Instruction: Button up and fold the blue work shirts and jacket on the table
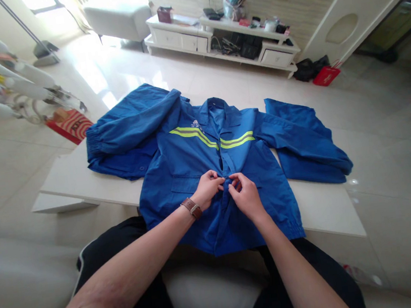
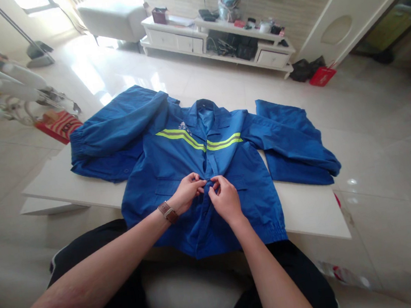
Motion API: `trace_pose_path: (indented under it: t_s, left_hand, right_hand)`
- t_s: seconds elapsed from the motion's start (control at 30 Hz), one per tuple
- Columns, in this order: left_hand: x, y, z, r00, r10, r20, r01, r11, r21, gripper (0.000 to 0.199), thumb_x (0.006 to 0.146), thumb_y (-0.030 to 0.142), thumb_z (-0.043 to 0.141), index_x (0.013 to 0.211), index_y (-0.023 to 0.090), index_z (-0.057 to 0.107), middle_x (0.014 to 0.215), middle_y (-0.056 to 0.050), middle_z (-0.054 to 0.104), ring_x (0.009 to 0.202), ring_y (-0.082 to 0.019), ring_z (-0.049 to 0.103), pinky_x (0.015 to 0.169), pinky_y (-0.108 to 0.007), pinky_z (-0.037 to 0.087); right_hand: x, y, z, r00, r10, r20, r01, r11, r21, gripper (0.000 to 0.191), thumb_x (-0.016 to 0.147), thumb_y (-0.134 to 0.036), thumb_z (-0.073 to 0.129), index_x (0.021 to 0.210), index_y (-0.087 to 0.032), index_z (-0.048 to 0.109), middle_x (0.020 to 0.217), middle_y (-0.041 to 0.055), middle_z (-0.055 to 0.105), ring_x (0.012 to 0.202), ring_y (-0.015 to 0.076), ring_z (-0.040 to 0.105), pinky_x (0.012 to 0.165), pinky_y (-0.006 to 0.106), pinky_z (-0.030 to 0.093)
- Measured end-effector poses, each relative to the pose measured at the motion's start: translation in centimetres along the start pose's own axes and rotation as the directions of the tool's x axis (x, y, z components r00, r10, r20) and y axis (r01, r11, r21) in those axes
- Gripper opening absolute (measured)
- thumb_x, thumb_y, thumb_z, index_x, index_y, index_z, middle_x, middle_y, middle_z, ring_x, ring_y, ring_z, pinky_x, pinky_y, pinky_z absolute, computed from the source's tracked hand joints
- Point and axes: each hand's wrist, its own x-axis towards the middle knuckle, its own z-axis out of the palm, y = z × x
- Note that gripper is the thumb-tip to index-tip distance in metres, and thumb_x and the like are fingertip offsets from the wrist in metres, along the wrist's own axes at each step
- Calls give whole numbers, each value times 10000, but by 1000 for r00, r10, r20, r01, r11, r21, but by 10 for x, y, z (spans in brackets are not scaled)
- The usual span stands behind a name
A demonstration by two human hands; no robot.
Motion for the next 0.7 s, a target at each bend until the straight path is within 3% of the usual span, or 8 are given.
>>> trace_pose_path:
  t_s: [0.13, 0.37, 0.5, 0.7]
  left_hand:
    - [-3, 4, 1, 998, -59, 1, 59, 998, -28, 243, 806, 74, 688, 791, 196, 479, 559, 83, 525, 453, -53, 522, 458, -142, 341]
    - [-2, 5, -1, 984, -170, 45, 173, 981, -91, 163, 776, 37, 741, 796, 139, 616, 620, 42, 590, 503, -47, 539, 561, -174, 463]
    - [-6, 2, -3, 965, -243, 97, 257, 952, -166, 158, 813, 77, 738, 703, 115, 632, 620, 15, 593, 537, -46, 546, 589, -169, 472]
    - [-9, 1, -2, 947, -302, 112, 316, 938, -140, 98, 856, 119, 705, 762, 100, 684, 638, 4, 601, 544, -58, 552, 548, -175, 451]
  right_hand:
    - [0, 1, 0, 1000, 0, -8, 0, 1000, 1, 243, 849, -296, 592, 1040, -194, 702, 813, 24, 693, 651, 171, 603, 684, 301, 482]
    - [1, 2, 2, 1000, 5, 4, -5, 1000, 21, 241, 841, -290, 591, 1025, -188, 709, 803, 25, 693, 647, 173, 602, 683, 305, 483]
    - [1, 3, 3, 1000, -19, -2, 19, 1000, 19, 238, 841, -269, 579, 1011, -183, 722, 803, 32, 694, 663, 177, 610, 700, 307, 490]
    - [0, 3, 2, 999, -40, 2, 40, 999, 0, 251, 843, -255, 573, 1019, -179, 735, 807, 29, 696, 663, 169, 609, 699, 298, 480]
